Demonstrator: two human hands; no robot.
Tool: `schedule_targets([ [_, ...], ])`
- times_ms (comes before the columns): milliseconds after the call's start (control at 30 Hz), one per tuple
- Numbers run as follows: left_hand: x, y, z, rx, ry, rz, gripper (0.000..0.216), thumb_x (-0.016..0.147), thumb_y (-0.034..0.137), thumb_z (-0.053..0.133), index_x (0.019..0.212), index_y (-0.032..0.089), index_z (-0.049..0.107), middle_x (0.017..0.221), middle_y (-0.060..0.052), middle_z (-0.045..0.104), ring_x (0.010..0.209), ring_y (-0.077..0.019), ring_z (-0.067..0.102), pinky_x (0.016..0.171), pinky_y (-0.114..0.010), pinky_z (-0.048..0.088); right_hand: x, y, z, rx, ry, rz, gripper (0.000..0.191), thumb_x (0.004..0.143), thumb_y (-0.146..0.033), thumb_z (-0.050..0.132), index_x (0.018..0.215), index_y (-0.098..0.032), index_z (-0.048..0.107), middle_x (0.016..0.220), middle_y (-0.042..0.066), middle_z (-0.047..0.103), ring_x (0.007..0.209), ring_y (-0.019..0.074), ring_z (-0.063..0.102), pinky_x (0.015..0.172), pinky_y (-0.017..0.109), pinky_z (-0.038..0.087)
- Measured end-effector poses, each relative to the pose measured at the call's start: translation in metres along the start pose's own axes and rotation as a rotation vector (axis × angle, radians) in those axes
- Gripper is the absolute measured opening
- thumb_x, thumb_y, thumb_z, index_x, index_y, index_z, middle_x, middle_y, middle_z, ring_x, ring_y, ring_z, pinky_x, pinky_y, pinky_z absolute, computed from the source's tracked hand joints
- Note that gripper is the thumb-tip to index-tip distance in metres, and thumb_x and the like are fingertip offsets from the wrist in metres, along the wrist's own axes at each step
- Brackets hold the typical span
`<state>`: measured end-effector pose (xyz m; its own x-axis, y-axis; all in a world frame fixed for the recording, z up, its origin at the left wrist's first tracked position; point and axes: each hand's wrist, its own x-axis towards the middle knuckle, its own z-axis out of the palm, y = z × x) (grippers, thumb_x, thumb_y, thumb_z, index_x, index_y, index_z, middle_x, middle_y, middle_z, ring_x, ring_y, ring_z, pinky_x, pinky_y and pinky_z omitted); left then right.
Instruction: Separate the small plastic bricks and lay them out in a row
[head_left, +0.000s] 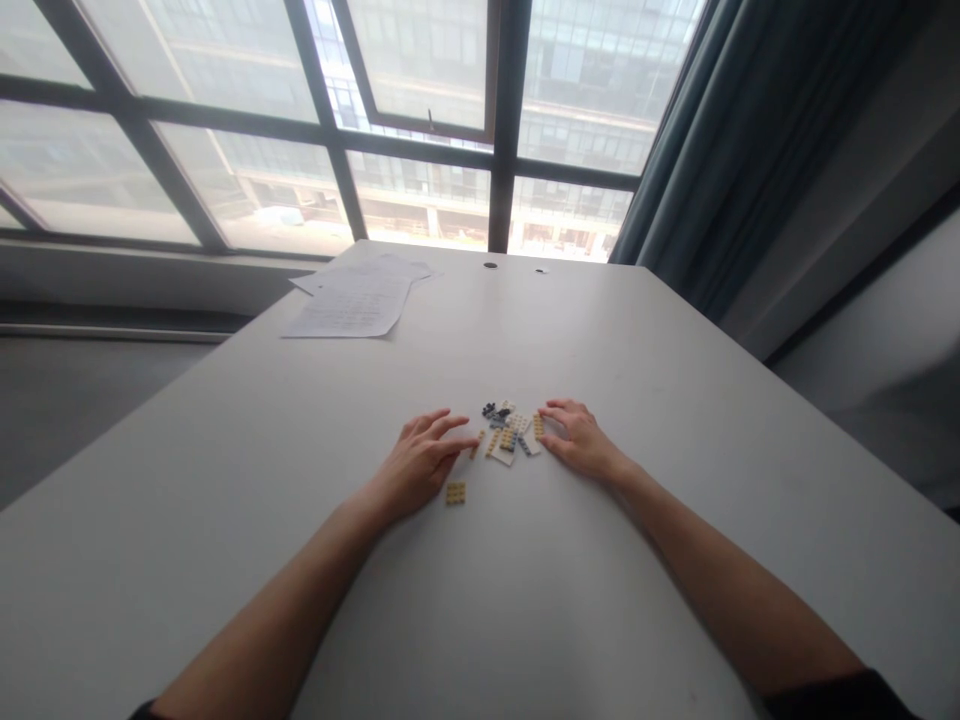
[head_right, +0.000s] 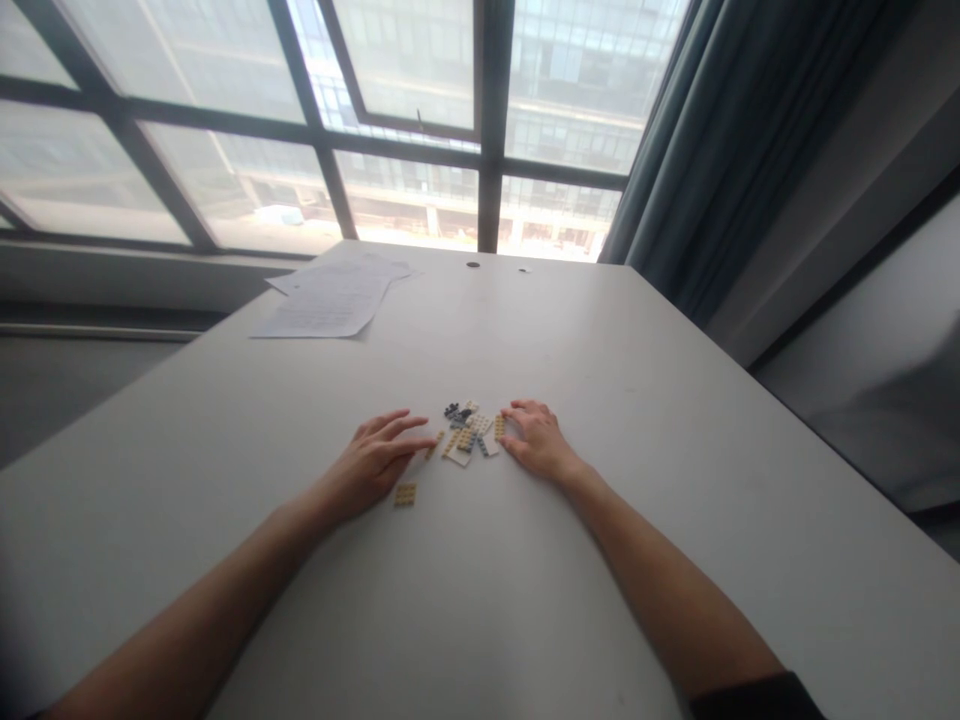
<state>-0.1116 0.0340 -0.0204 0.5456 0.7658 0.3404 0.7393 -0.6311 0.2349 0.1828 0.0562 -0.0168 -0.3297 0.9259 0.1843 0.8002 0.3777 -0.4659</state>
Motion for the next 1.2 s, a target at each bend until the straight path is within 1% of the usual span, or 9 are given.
schedule_targets([
  [167,0.001,0.0,-0.005,-0.004,0.056,-0.007,0.023,0.089,0.029,0.048,0.101,0.029,0.068,0.123,-0.005,0.061,0.125,-0.0283,0.044,0.1,-0.052,0.035,0.001,0.001,0.001,0.032,0.033,0.009,0.043,0.08,-0.028,0.063,0.121,-0.016,0.061,0.131,0.015,0.054,0.125,0.0273,0.044,0.106,0.046,0.033],
  [300,0.001,0.002,-0.005,-0.003,0.091,-0.039,0.029,0.086,0.026,0.048,0.111,0.025,0.063,0.124,-0.007,0.06,0.125,-0.0274,0.044,0.103,-0.051,0.034,0.0,-0.001,0.001,0.056,0.071,0.006,0.039,0.08,-0.028,0.063,0.118,-0.018,0.063,0.129,0.013,0.055,0.123,0.0272,0.044,0.105,0.047,0.032],
  [433,0.002,0.002,0.0,0.051,0.047,-0.082,0.043,0.084,0.043,0.054,0.121,0.022,0.058,0.127,-0.011,0.058,0.128,-0.0324,0.041,0.103,-0.054,0.031,0.0,-0.003,0.003,0.07,0.094,-0.012,0.036,0.079,-0.027,0.064,0.115,-0.021,0.064,0.127,0.011,0.055,0.122,0.0272,0.044,0.105,0.049,0.032],
  [600,0.002,-0.001,0.003,0.081,0.051,-0.094,0.041,0.082,0.051,0.058,0.111,0.023,0.064,0.124,-0.01,0.06,0.126,-0.0339,0.043,0.102,-0.057,0.032,0.0,-0.007,0.003,0.11,0.127,-0.029,0.035,0.078,-0.026,0.065,0.113,-0.02,0.065,0.126,0.011,0.056,0.122,0.0274,0.045,0.105,0.049,0.032],
  [767,0.007,0.01,-0.008,0.06,0.225,0.01,0.039,0.078,0.046,0.067,0.11,0.024,0.064,0.12,-0.01,0.062,0.122,-0.0312,0.047,0.103,-0.054,0.033,-0.003,-0.03,-0.003,0.375,0.206,-0.044,0.025,0.079,-0.025,0.063,0.104,-0.02,0.068,0.115,0.009,0.062,0.111,0.0228,0.054,0.101,0.043,0.038],
  [833,0.01,0.021,-0.015,0.051,0.334,0.067,0.041,0.077,0.046,0.068,0.112,0.025,0.063,0.118,-0.01,0.063,0.122,-0.03,0.048,0.103,-0.051,0.034,-0.006,-0.045,-0.004,0.607,0.129,-0.011,0.023,0.08,-0.029,0.062,0.1,-0.02,0.069,0.108,0.008,0.065,0.099,0.0202,0.06,0.092,0.039,0.045],
  [900,0.012,0.033,-0.021,0.04,0.411,0.131,0.043,0.076,0.048,0.068,0.112,0.025,0.062,0.117,-0.009,0.063,0.121,-0.0291,0.048,0.103,-0.048,0.036,-0.01,-0.059,-0.004,0.856,-0.012,0.024,0.025,0.082,-0.035,0.061,0.099,-0.02,0.07,0.099,0.006,0.068,0.089,0.018,0.062,0.085,0.036,0.048],
  [1033,0.014,0.051,-0.028,0.021,0.481,0.208,0.044,0.077,0.051,0.067,0.111,0.025,0.061,0.116,-0.008,0.063,0.119,-0.0279,0.05,0.1,-0.046,0.039,-0.016,-0.079,-0.002,1.18,-0.251,0.013,0.028,0.081,-0.041,0.064,0.095,-0.018,0.072,0.093,0.006,0.07,0.086,0.0175,0.062,0.086,0.036,0.047],
  [1200,0.014,0.058,-0.029,0.009,0.496,0.221,0.043,0.077,0.051,0.067,0.11,0.025,0.06,0.114,-0.007,0.064,0.117,-0.0272,0.051,0.098,-0.045,0.041,-0.02,-0.087,-0.003,1.26,-0.258,0.074,0.022,0.074,-0.037,0.072,0.082,-0.016,0.071,0.083,0.003,0.068,0.079,0.0155,0.059,0.082,0.034,0.046],
])
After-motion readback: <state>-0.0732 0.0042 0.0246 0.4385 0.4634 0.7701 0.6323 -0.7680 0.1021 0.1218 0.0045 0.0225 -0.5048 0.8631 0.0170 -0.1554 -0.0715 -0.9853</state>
